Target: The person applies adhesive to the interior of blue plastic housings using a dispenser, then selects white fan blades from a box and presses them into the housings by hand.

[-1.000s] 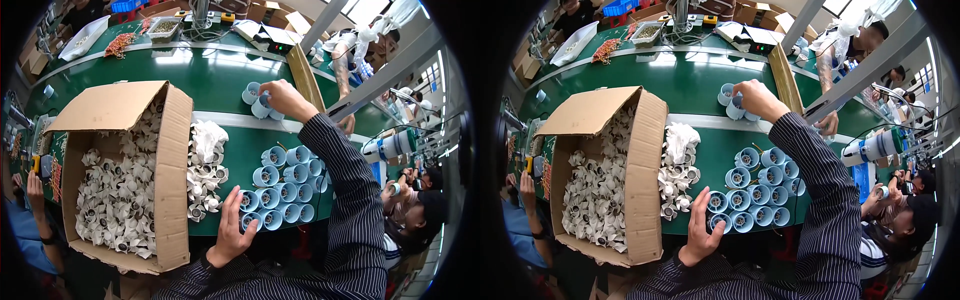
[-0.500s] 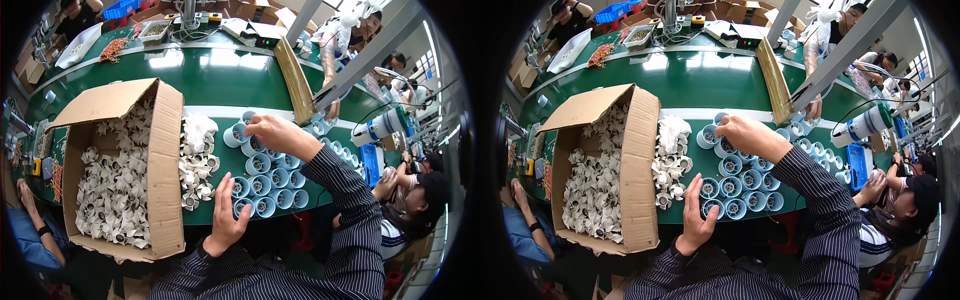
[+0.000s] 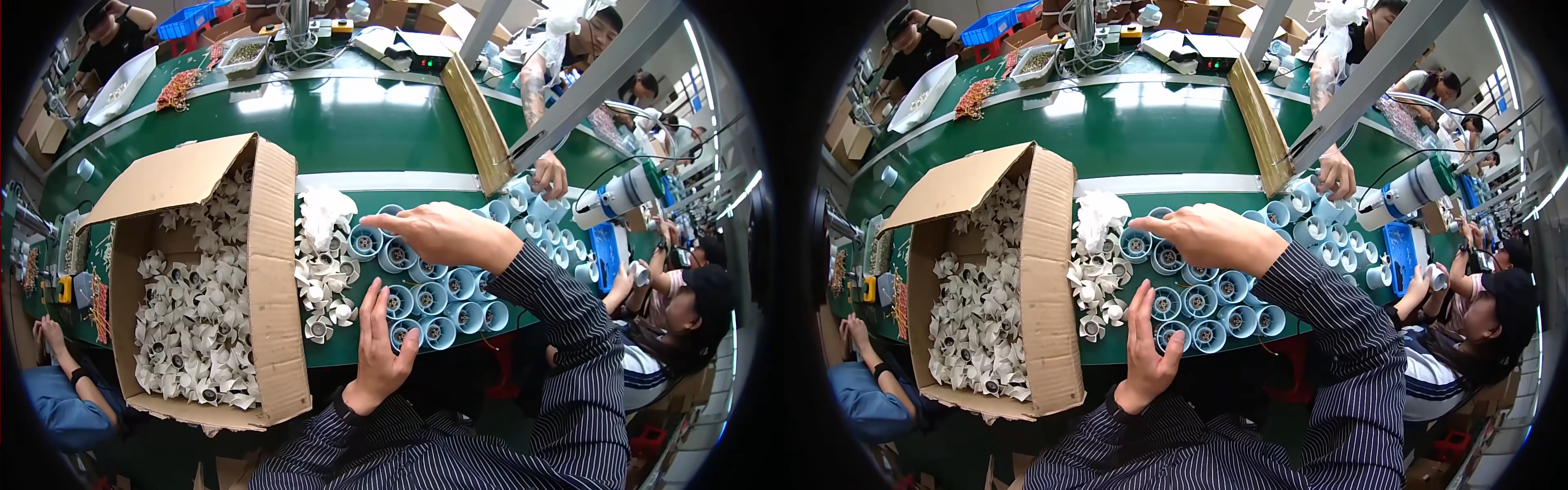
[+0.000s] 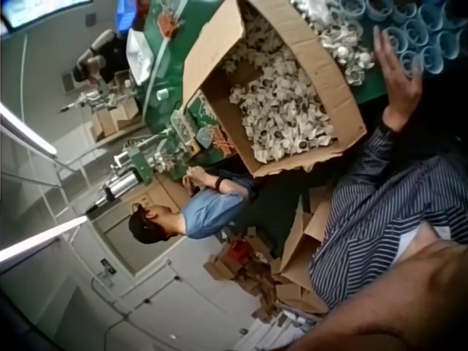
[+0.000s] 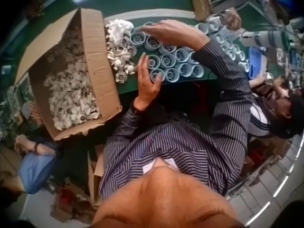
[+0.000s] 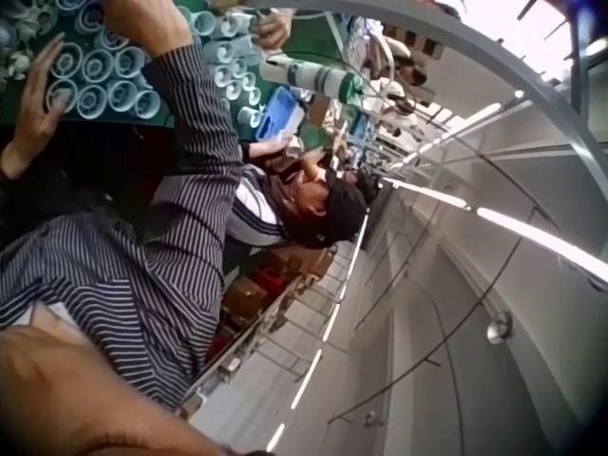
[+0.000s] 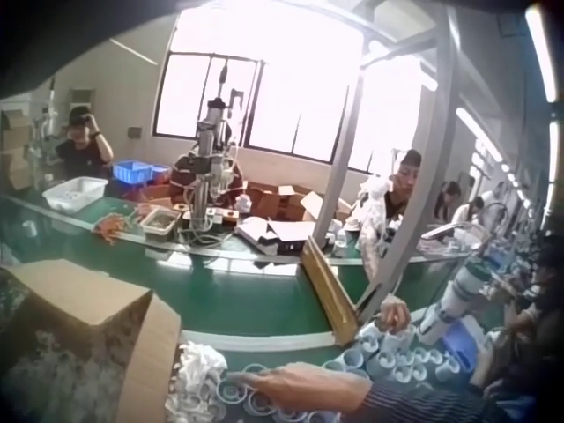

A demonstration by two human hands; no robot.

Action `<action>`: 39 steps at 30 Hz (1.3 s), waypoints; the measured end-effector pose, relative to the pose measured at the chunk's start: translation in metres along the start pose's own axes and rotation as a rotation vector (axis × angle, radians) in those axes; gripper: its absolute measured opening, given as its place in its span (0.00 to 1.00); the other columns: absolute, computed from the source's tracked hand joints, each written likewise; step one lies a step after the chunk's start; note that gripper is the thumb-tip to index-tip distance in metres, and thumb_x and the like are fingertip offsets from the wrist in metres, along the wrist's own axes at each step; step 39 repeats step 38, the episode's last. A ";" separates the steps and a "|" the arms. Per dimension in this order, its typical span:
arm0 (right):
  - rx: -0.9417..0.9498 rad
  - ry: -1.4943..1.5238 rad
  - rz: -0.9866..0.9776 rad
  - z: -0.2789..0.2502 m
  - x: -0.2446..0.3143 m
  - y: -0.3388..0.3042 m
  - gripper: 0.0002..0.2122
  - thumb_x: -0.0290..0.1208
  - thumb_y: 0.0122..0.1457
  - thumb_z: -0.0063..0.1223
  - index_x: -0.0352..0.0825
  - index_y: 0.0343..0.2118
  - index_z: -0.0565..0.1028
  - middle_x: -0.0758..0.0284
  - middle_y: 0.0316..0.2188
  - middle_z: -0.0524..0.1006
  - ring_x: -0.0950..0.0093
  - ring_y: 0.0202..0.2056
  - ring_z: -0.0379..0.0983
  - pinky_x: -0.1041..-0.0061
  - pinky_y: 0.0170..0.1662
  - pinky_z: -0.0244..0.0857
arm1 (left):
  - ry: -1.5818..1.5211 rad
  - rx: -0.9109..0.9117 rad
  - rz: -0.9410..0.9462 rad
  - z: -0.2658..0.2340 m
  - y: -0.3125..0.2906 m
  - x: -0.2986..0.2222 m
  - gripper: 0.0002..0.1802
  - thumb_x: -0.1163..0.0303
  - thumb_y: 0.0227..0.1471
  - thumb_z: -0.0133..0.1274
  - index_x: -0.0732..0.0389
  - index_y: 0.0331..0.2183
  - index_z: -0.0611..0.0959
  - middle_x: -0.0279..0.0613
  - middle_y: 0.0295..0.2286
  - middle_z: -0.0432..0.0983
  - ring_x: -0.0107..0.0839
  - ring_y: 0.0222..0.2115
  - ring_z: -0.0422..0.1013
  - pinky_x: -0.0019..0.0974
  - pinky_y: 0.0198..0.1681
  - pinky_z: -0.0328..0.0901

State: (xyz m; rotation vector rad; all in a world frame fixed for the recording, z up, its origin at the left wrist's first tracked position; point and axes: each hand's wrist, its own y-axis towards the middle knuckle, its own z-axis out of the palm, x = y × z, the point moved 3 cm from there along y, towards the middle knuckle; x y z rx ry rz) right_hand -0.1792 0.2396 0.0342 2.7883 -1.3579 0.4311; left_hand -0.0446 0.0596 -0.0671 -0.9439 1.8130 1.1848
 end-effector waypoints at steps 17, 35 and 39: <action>-0.145 0.044 -0.175 0.007 0.025 0.015 0.16 0.41 0.60 0.68 0.35 0.44 0.80 0.63 0.38 0.81 0.63 0.50 0.78 0.57 0.65 0.65 | 0.029 -0.052 -0.006 0.003 -0.003 0.001 0.47 0.66 0.62 0.58 0.77 0.71 0.54 0.73 0.71 0.49 0.66 0.70 0.54 0.56 0.73 0.53; -0.826 0.376 0.345 -0.051 0.024 -0.204 0.08 0.25 0.66 0.63 0.31 0.46 0.85 0.59 0.44 0.87 0.65 0.43 0.85 0.70 0.47 0.77 | -0.063 -0.008 -0.160 0.004 -0.002 -0.006 0.47 0.59 0.62 0.57 0.74 0.72 0.58 0.69 0.69 0.60 0.59 0.70 0.59 0.51 0.73 0.54; -0.920 0.498 0.631 -0.024 0.004 -0.250 0.08 0.26 0.68 0.62 0.32 0.47 0.85 0.63 0.44 0.87 0.62 0.46 0.85 0.67 0.52 0.77 | 0.067 -0.073 -0.094 -0.001 -0.006 -0.005 0.48 0.57 0.61 0.58 0.74 0.72 0.58 0.65 0.69 0.61 0.57 0.70 0.59 0.52 0.74 0.53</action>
